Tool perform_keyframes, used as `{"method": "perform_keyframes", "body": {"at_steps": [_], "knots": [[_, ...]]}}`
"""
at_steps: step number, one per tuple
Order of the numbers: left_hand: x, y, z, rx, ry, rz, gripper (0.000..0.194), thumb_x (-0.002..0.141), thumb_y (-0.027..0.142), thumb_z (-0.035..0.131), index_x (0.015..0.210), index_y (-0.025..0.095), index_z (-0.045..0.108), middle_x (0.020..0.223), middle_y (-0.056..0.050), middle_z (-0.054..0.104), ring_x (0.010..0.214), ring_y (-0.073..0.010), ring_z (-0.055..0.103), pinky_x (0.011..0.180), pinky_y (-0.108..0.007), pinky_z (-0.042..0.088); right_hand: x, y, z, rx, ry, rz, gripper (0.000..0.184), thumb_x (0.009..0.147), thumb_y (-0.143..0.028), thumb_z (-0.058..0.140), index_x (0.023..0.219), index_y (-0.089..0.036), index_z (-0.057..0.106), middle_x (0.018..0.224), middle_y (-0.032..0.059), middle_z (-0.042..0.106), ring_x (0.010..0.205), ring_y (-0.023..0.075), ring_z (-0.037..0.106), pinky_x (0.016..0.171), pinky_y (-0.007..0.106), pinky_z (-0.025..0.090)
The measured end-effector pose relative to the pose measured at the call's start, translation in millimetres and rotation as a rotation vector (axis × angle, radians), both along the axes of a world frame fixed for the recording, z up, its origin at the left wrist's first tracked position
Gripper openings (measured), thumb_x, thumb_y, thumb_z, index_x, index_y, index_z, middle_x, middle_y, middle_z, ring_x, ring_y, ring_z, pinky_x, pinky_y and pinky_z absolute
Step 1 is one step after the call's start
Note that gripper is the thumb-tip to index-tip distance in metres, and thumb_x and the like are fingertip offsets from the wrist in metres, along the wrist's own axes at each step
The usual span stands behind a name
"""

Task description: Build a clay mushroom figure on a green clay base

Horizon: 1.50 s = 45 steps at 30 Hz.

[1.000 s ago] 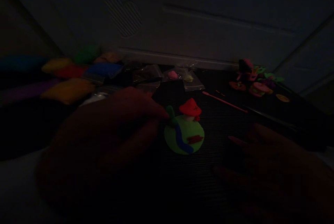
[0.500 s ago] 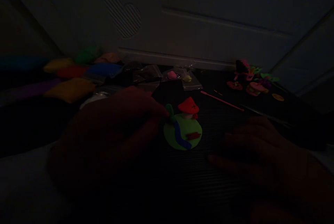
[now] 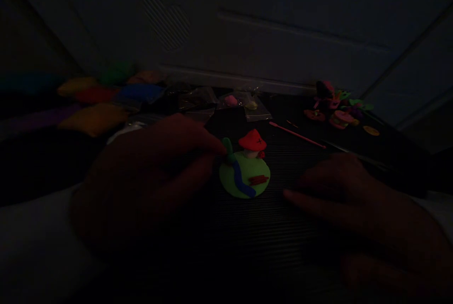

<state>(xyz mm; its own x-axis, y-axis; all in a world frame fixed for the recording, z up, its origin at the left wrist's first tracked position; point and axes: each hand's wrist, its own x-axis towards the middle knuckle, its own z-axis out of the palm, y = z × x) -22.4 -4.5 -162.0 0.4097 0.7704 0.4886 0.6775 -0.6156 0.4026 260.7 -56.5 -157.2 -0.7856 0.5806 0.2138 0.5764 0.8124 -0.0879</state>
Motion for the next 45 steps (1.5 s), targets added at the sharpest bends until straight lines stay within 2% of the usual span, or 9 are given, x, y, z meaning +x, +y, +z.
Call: {"method": "perform_keyframes", "body": {"at_steps": [8, 11, 15, 18, 21, 24, 27, 31, 45], "knots": [[1.2, -0.5, 1.6, 0.035, -0.007, -0.074, 0.016, 0.078, 0.032, 0.046, 0.089, 0.031, 0.058, 0.097, 0.005, 0.062, 0.089, -0.0173, 0.060, 0.073, -0.030, 0.049, -3.9, -5.9, -3.5, 0.110, -0.069, 0.044, 0.057, 0.079, -0.059, 0.039, 0.127, -0.029, 0.040, 0.117, 0.0056, 0.043, 0.099, 0.0202, 0.042, 0.086, 0.042, 0.024], [1.3, -1.0, 0.6, 0.043, 0.006, -0.061, 0.016, 0.080, 0.032, 0.044, 0.089, 0.032, 0.057, 0.096, 0.006, 0.061, 0.088, -0.0158, 0.059, 0.073, -0.029, 0.048, -3.3, -6.2, 0.6, 0.126, -0.075, 0.056, 0.057, 0.079, -0.059, 0.039, 0.128, -0.030, 0.038, 0.117, 0.0055, 0.043, 0.099, 0.0206, 0.043, 0.083, 0.040, 0.030], [0.4, -2.1, -2.0, 0.079, -0.012, -0.021, 0.018, 0.080, 0.030, 0.048, 0.096, 0.035, 0.054, 0.100, 0.009, 0.059, 0.090, -0.0127, 0.057, 0.076, -0.025, 0.045, 8.0, 1.9, 14.4, 0.122, -0.009, -0.172, 0.037, 0.085, -0.038, 0.042, 0.121, -0.028, 0.044, 0.113, 0.0029, 0.045, 0.099, 0.0140, 0.046, 0.078, 0.027, 0.042], [0.9, -1.5, -2.1, 0.115, -0.005, 0.037, 0.029, 0.078, 0.029, 0.051, 0.106, 0.035, 0.049, 0.100, 0.007, 0.057, 0.088, -0.0123, 0.056, 0.075, -0.023, 0.045, 22.5, 14.6, 26.0, -0.029, 0.018, -0.290, 0.021, 0.083, -0.033, 0.048, 0.102, -0.024, 0.053, 0.098, -0.0002, 0.054, 0.082, 0.0068, 0.055, 0.068, 0.015, 0.047], [2.4, 0.4, -1.5, 0.056, 0.005, 0.070, 0.044, 0.073, 0.031, 0.056, 0.115, 0.034, 0.043, 0.107, 0.005, 0.055, 0.090, -0.0156, 0.056, 0.075, -0.027, 0.046, 33.6, 24.7, 33.7, -0.209, -0.079, -0.240, 0.024, 0.081, -0.037, 0.051, 0.097, -0.021, 0.056, 0.083, -0.0005, 0.060, 0.064, 0.0039, 0.057, 0.051, 0.008, 0.046], [4.3, 2.2, -3.5, 0.009, -0.024, 0.067, 0.048, 0.073, 0.031, 0.056, 0.118, 0.036, 0.039, 0.110, 0.005, 0.055, 0.091, -0.0164, 0.057, 0.077, -0.028, 0.045, 35.8, 28.1, 36.6, -0.251, -0.061, -0.234, 0.022, 0.081, -0.034, 0.051, 0.095, -0.019, 0.058, 0.083, -0.0008, 0.061, 0.066, 0.0029, 0.059, 0.054, 0.004, 0.047], [5.6, 2.9, -6.7, 0.020, -0.043, 0.088, 0.047, 0.075, 0.031, 0.055, 0.119, 0.038, 0.039, 0.107, 0.006, 0.056, 0.088, -0.0150, 0.057, 0.077, -0.027, 0.045, 30.6, 29.2, 36.4, -0.224, 0.100, -0.365, 0.021, 0.082, -0.034, 0.049, 0.093, -0.018, 0.058, 0.089, -0.0001, 0.062, 0.075, 0.0041, 0.060, 0.061, 0.006, 0.048], [4.3, 4.0, -7.5, 0.045, -0.014, 0.091, 0.046, 0.075, 0.033, 0.055, 0.118, 0.039, 0.040, 0.105, 0.008, 0.057, 0.087, -0.0140, 0.056, 0.072, -0.025, 0.044, 25.8, 33.2, 36.7, -0.390, 0.221, -0.490, 0.029, 0.082, -0.038, 0.047, 0.095, -0.014, 0.055, 0.087, 0.0026, 0.063, 0.070, 0.0062, 0.061, 0.054, 0.008, 0.047], [4.1, 3.8, -7.6, 0.049, 0.008, 0.056, 0.039, 0.076, 0.033, 0.054, 0.114, 0.036, 0.045, 0.102, 0.008, 0.056, 0.083, -0.0117, 0.056, 0.072, -0.024, 0.043, 35.1, 37.9, 24.9, -0.538, -0.112, -0.502, 0.031, 0.079, -0.044, 0.047, 0.080, -0.016, 0.060, 0.077, 0.0021, 0.058, 0.067, 0.0103, 0.055, 0.059, 0.024, 0.047]]}}
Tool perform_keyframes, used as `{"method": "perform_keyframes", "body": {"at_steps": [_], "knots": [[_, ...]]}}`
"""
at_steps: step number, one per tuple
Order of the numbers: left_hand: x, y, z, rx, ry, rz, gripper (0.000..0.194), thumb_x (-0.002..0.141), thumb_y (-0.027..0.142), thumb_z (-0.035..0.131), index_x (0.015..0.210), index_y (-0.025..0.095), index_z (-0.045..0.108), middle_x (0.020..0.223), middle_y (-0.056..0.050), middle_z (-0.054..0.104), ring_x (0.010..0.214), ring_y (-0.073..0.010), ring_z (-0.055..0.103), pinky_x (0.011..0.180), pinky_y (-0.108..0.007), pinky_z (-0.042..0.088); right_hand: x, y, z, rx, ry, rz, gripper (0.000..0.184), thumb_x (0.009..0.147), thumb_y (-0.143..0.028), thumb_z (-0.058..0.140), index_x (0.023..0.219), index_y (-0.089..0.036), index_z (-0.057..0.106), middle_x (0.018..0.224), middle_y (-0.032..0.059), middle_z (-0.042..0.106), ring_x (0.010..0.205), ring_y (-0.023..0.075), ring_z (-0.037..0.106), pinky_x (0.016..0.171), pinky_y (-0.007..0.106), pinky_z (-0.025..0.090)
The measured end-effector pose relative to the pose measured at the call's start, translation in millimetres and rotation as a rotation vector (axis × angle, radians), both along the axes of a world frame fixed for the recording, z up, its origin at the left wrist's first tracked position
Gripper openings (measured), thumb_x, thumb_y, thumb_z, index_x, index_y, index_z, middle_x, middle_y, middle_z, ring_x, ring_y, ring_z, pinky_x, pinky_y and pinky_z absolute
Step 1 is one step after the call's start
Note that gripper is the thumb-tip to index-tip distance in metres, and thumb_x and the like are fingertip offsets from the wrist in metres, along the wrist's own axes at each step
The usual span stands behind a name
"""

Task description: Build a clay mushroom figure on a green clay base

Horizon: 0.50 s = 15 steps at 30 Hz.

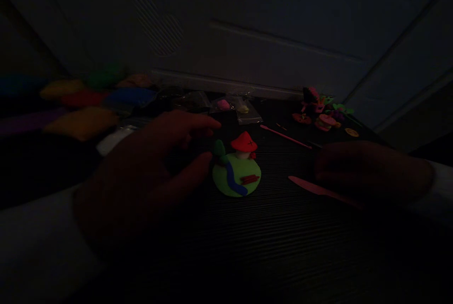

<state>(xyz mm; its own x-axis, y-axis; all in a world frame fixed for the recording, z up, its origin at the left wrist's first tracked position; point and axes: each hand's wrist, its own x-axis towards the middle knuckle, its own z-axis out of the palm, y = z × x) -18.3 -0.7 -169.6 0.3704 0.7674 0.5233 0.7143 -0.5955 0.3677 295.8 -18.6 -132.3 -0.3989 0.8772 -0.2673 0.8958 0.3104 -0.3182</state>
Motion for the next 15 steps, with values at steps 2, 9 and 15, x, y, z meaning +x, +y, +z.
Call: {"method": "perform_keyframes", "body": {"at_steps": [2, 9, 15], "knots": [[0.3, -0.1, 1.8, 0.002, -0.003, 0.003, 0.038, 0.077, 0.031, 0.054, 0.113, 0.035, 0.046, 0.102, 0.008, 0.056, 0.084, -0.0109, 0.055, 0.071, -0.022, 0.042, -2.7, -1.0, 2.2, 0.002, 0.002, 0.001, 0.032, 0.079, -0.046, 0.046, 0.080, -0.017, 0.059, 0.077, 0.0015, 0.057, 0.067, 0.0094, 0.055, 0.059, 0.022, 0.046], [1.1, -0.5, 7.8, -0.027, 0.013, -0.022, 0.034, 0.077, 0.029, 0.054, 0.110, 0.030, 0.049, 0.100, 0.006, 0.057, 0.082, -0.0109, 0.055, 0.069, -0.021, 0.041, -41.5, -30.8, 0.5, 0.129, 0.274, 0.137, 0.012, 0.082, -0.031, 0.050, 0.083, -0.022, 0.057, 0.084, -0.0045, 0.056, 0.076, 0.0026, 0.053, 0.066, 0.014, 0.042], [1.9, -2.3, 6.7, -0.022, 0.051, 0.005, 0.033, 0.078, 0.030, 0.053, 0.111, 0.031, 0.048, 0.099, 0.006, 0.055, 0.084, -0.0118, 0.053, 0.071, -0.022, 0.039, -62.0, -39.6, -15.7, 0.308, 0.268, 0.313, 0.013, 0.084, -0.024, 0.048, 0.089, -0.022, 0.060, 0.088, -0.0038, 0.058, 0.083, 0.0067, 0.051, 0.073, 0.023, 0.038]]}}
